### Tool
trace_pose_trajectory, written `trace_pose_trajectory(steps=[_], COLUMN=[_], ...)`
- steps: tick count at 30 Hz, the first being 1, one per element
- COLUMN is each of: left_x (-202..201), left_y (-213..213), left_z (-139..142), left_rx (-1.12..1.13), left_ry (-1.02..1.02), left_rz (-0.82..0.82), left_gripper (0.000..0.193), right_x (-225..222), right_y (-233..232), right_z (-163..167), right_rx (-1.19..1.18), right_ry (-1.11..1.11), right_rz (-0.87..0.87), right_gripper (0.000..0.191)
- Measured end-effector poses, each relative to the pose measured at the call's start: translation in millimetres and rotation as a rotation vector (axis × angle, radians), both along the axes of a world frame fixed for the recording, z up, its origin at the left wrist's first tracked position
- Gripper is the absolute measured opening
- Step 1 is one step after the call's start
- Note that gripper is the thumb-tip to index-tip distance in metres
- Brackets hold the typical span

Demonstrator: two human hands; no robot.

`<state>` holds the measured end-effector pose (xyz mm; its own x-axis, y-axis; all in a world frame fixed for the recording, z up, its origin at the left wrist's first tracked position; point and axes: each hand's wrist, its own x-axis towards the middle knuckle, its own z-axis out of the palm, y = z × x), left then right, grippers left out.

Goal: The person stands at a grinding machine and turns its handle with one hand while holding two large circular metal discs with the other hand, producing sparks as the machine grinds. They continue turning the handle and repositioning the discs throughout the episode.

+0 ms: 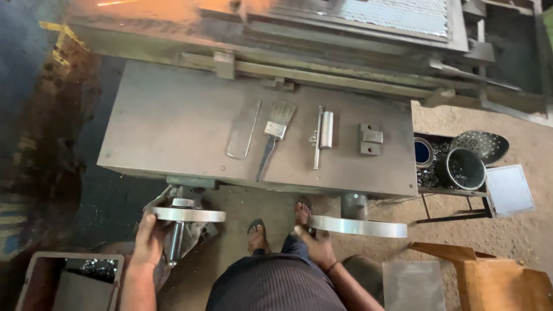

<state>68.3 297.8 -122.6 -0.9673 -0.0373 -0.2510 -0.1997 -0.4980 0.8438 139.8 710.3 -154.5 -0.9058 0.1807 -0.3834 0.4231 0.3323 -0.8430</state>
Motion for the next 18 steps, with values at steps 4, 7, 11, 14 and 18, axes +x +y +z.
trace_pose_trajectory(steps=[4,7,11,14,18], left_x=[10.6,23.1,34.7,38.8,39.5], left_y=[7.4,17.1,54.5,90.4,112.1], left_z=[23.0,49.3,85.9,107.5,124.1], left_rx=[-0.300,-0.777,-1.450,-1.674,-1.746], left_ry=[-0.144,-0.153,-0.166,-0.195,-0.331], left_rz=[0.104,0.115,-0.027,-0.054,-0.075], left_gripper=[0.069,0.075,0.107,0.123,0.125], right_x=[7.8,34.1,56.0,45.2,14.8], right_y=[86.7,169.6,173.4,97.7,32.5], right_z=[8.4,59.8,124.3,108.2,42.3], right_rx=[0.216,0.020,-0.258,-0.001,-0.071], right_ry=[-0.114,-0.239,-0.109,-0.315,-0.251], right_rz=[-0.227,-0.324,-0.125,0.101,0.259], right_gripper=[0.019,0.027,0.037,0.040,0.035])
